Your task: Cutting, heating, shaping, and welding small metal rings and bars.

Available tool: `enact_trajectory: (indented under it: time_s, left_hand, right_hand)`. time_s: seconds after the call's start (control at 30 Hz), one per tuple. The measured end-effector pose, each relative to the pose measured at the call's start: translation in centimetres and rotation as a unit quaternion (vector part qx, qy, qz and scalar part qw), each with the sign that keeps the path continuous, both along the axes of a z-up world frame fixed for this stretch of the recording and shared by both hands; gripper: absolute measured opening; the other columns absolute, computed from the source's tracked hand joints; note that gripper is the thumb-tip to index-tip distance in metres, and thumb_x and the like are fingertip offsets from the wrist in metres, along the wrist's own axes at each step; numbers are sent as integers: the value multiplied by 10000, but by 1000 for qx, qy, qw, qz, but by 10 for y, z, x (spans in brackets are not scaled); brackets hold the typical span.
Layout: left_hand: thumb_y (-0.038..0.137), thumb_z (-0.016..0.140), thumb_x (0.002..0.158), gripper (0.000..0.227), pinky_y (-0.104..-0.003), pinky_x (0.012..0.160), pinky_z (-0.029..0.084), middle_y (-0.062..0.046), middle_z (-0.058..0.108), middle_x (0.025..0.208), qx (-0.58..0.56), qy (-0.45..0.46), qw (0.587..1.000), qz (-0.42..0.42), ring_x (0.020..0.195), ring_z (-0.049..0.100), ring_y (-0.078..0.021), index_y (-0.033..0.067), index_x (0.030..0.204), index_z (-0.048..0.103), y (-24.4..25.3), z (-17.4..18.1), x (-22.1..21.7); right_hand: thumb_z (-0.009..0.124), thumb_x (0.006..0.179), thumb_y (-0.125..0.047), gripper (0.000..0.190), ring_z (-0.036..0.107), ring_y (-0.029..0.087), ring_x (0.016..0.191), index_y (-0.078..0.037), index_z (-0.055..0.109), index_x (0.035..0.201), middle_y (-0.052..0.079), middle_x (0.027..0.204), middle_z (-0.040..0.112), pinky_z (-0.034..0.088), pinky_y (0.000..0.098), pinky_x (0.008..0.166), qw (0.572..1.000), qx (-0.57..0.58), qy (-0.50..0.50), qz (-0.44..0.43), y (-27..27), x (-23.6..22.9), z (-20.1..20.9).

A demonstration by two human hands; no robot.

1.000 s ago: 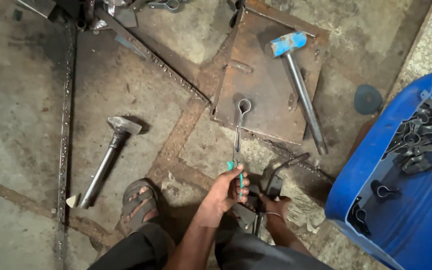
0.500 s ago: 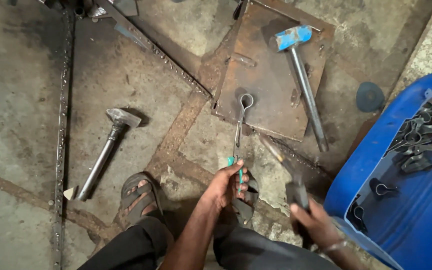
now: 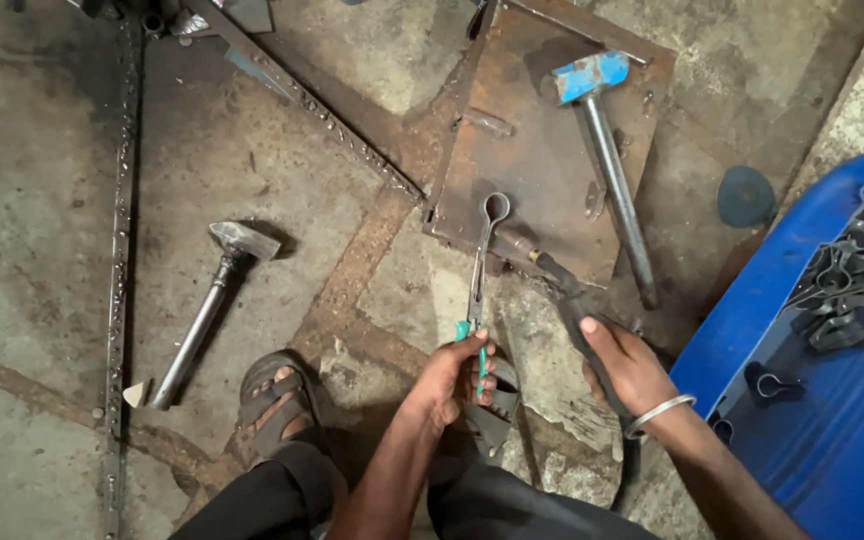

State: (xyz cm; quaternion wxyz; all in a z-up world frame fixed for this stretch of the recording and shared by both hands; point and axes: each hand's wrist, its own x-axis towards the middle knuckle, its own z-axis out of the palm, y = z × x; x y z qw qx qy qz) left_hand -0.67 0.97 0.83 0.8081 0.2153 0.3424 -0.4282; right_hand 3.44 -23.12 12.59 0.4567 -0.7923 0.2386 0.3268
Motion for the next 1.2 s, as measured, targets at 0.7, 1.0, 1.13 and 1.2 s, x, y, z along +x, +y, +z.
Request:
enact_trajectory:
  time_s: [0.7, 1.0, 1.13, 1.2]
  left_hand:
    - [443, 712, 934, 290, -309, 503, 429, 25, 638, 734, 1, -10, 1000, 10, 595, 587, -140, 159, 917, 655, -3, -18, -6]
    - [441, 711, 940, 314, -335, 500, 463, 2, 645, 724, -10, -3, 1000, 15, 564, 596, -159, 134, 938, 649, -1, -10, -4]
    - [442, 702, 948, 315, -335, 505, 461, 7, 642, 728, -45, -13, 998, 31, 567, 595, -160, 133, 935, 643, -3, -20, -8]
    - [443, 708, 945, 314, -333, 502, 454, 11, 638, 724, -48, -13, 998, 31, 564, 588, -156, 138, 926, 639, -2, -14, -7]
  right_hand:
    - [479, 974, -583, 561, 532, 161, 425, -45, 567, 841, 59, 585, 553, 438, 324, 411, 998, 64, 14, -12, 10, 4, -7]
    - [469, 960, -590, 546, 545, 162, 413, -68, 568, 833, 63, 546, 549, 447, 322, 410, 999, 32, 9, -3, 10, 5, -5]
    - [466, 961, -627, 597, 529, 167, 397, -51, 550, 827, 58, 540, 528, 428, 324, 397, 998, 58, -7, 11, 6, 4, -9]
    - [461, 952, -625, 587, 536, 167, 400, -59, 560, 834, 60, 537, 534, 433, 323, 399, 999, 47, 2, 7, 9, 4, -7]
